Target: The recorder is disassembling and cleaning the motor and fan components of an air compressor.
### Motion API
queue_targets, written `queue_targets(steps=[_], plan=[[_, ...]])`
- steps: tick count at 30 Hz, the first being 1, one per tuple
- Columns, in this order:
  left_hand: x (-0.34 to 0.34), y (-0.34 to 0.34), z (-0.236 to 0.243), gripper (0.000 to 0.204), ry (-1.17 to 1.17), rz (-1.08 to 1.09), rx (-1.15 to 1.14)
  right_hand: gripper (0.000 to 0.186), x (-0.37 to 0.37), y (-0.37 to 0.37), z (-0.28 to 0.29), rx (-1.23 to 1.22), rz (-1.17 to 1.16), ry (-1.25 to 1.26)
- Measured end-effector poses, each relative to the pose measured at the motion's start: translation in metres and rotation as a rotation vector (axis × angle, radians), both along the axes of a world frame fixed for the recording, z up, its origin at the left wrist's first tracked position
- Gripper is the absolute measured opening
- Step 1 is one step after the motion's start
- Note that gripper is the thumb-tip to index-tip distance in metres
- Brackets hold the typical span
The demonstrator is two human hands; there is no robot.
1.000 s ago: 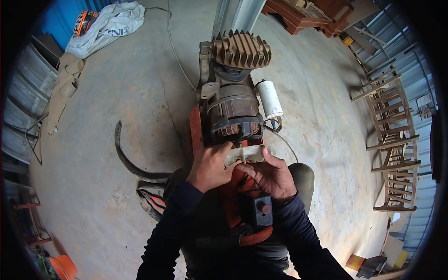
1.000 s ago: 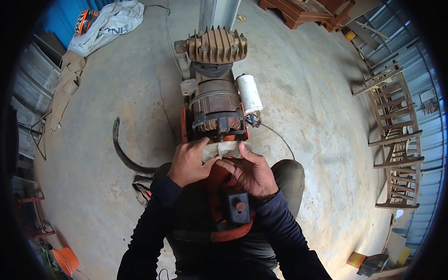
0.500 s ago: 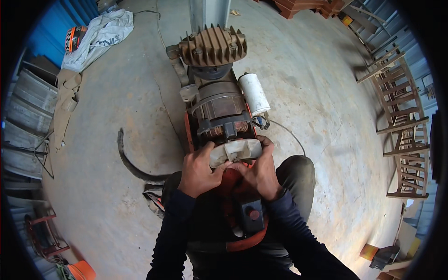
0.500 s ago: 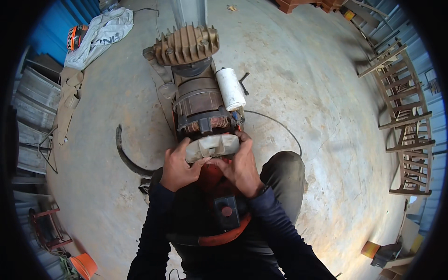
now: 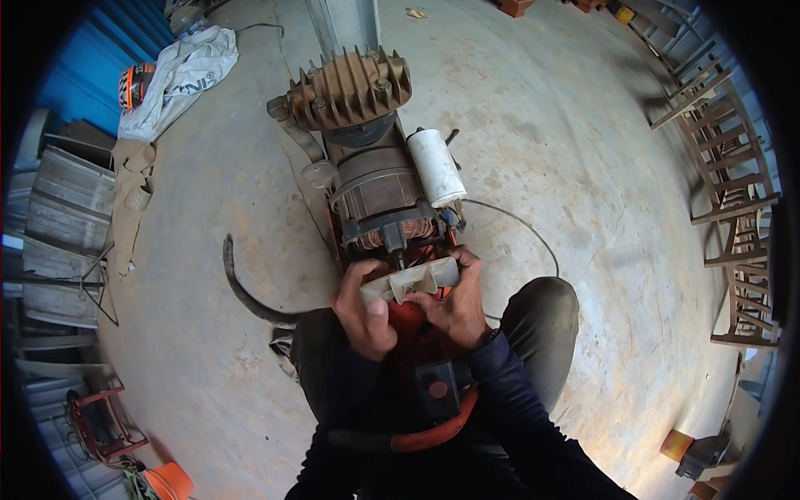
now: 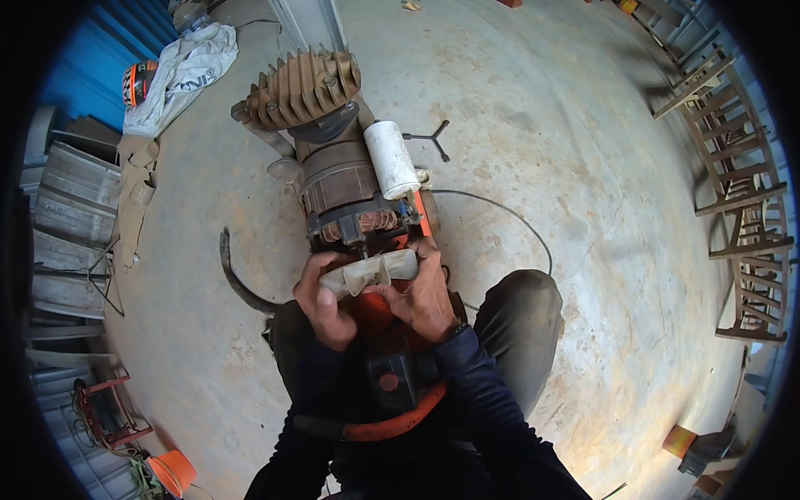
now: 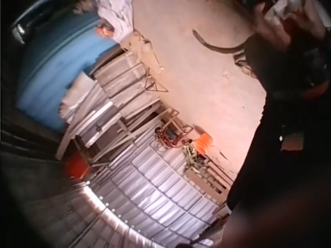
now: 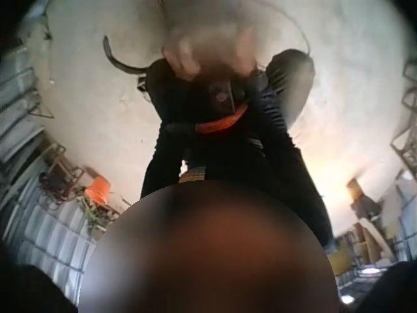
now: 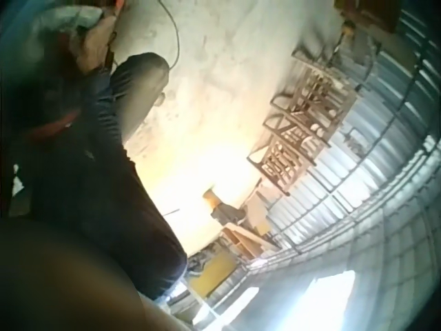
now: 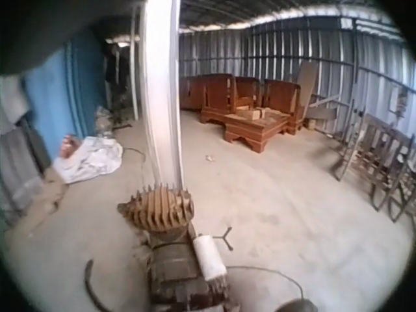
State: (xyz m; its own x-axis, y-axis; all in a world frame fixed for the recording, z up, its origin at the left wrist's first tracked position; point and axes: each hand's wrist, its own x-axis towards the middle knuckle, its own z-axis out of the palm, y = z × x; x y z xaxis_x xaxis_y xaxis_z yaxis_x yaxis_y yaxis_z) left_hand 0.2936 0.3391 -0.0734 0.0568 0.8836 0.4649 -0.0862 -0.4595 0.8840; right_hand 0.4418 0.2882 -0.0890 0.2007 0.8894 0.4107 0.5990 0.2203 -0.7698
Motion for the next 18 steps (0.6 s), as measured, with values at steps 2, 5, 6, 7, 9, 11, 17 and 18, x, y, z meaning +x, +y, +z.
queue_targets(steps=[2,5,6,7,9,11,17,18], plan=[[0.011,0.005,-0.005,0.046,0.029,0.180,-0.051,0.087,0.001,0.001,-0.001,-0.012,-0.001,0.003],[0.028,0.006,-0.010,0.049,0.039,0.377,-0.056,0.085,0.002,0.005,-0.005,0.009,0.016,-0.005],[0.032,0.005,-0.010,0.048,0.035,0.480,-0.033,0.082,0.002,0.007,-0.007,0.039,0.031,-0.015],[0.036,0.005,-0.012,0.048,0.026,0.581,-0.015,0.080,0.004,0.008,-0.009,0.064,0.043,-0.030],[0.034,0.004,-0.015,0.047,0.042,0.596,0.003,0.077,0.010,0.011,-0.011,0.039,0.097,-0.070],[0.032,0.003,-0.021,0.044,0.081,0.620,0.046,0.073,0.016,0.011,-0.010,-0.004,0.200,-0.144],[0.017,0.022,-0.065,0.045,0.490,0.793,0.760,0.057,0.012,0.007,-0.022,0.028,0.156,0.095],[0.016,0.021,-0.069,0.048,0.515,0.815,0.782,0.047,0.010,0.006,-0.022,-0.005,0.097,0.177]])
